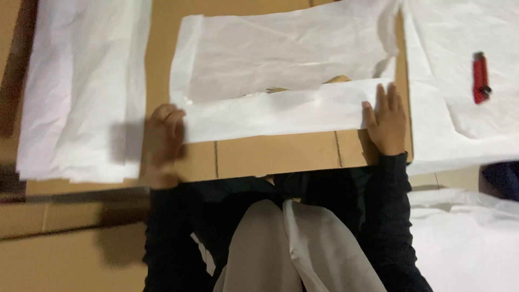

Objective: Wrapping a wooden mermaid figurine in white tissue paper and securing it with adhesive tape.

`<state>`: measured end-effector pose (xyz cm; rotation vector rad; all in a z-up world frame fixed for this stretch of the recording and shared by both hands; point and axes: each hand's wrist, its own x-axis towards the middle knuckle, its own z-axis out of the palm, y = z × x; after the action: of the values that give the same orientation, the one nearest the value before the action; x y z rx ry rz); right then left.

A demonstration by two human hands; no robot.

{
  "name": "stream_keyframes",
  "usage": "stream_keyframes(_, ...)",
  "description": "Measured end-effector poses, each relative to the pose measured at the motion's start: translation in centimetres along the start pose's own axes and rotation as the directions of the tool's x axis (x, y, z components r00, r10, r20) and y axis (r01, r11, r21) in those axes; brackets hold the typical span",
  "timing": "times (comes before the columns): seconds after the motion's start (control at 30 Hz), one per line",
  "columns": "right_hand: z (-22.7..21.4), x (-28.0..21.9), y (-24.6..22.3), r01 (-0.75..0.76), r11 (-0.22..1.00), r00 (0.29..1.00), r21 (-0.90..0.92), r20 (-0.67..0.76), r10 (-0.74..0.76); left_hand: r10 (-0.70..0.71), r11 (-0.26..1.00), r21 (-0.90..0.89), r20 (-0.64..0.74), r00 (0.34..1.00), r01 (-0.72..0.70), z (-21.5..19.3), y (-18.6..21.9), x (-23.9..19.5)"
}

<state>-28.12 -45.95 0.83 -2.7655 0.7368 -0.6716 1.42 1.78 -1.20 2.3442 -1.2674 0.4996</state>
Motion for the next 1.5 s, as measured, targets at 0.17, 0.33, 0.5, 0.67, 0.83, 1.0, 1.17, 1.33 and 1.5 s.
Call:
stream_keyframes(0.17, 1.5, -0.9, 4.3, -0.033, 0.999, 0.985, 0.024, -0.168, 0.037, 0.037, 0.992, 0.124, -0.054, 0.998, -0.030, 1.6, -1.7, -2.9)
stream_keyframes(0.33, 1.2, -1.2, 4.9, -0.098, 0.993, 0.972, 0.059, -0.210, 0.109, -0.156, 0.959, 0.217, -0.142, 0.978, 0.185, 1.0, 1.2, -5.1)
stream_keyframes(0.5, 1.6, -0.1, 5.4, -0.244, 0.960, 0.956, 0.137, -0.130, 0.262, -0.613, 0.782, -0.080, 0.077, 0.786, 0.618, 1.3, 2.5, -4.2)
stream_keyframes(0.67, 1.5, 1.8, 5.2, -0.366, 0.912, 0.926, 0.184, -0.022, 0.376, -0.722, 0.689, -0.049, 0.043, 0.691, 0.723, -0.7, 5.1, -1.1)
stream_keyframes(0.83, 3.6, 2.9, 8.1, -0.361, 0.927, 0.932, 0.105, 0.058, 0.357, -0.750, 0.658, 0.076, -0.014, 0.661, 0.749, 0.5, 4.3, -0.8)
stream_keyframes(1.0, 3.2, 2.7, 8.0, -0.380, 0.922, 0.921, 0.082, 0.132, 0.367, -0.793, 0.608, 0.062, -0.011, 0.609, 0.792, 2.3, 1.9, -1.9)
stream_keyframes(1.17, 1.0, 2.6, 7.3, -0.386, 0.909, 0.910, 0.154, 0.227, 0.348, -0.814, 0.580, 0.011, 0.057, 0.579, 0.814, 0.6, 3.4, -1.7)
stream_keyframes(1.33, -1.5, 0.2, 6.5, -0.409, 0.897, 0.893, 0.170, 0.277, 0.354, -0.828, 0.541, 0.007, 0.179, 0.531, 0.841, -1.9, 5.1, -3.1)
stream_keyframes(1.5, -3.8, -4.0, 7.1, -0.519, 0.817, 0.837, 0.252, 0.344, 0.425, -0.836, 0.429, -0.103, 0.330, 0.438, 0.897, -1.3, 3.1, -7.7)
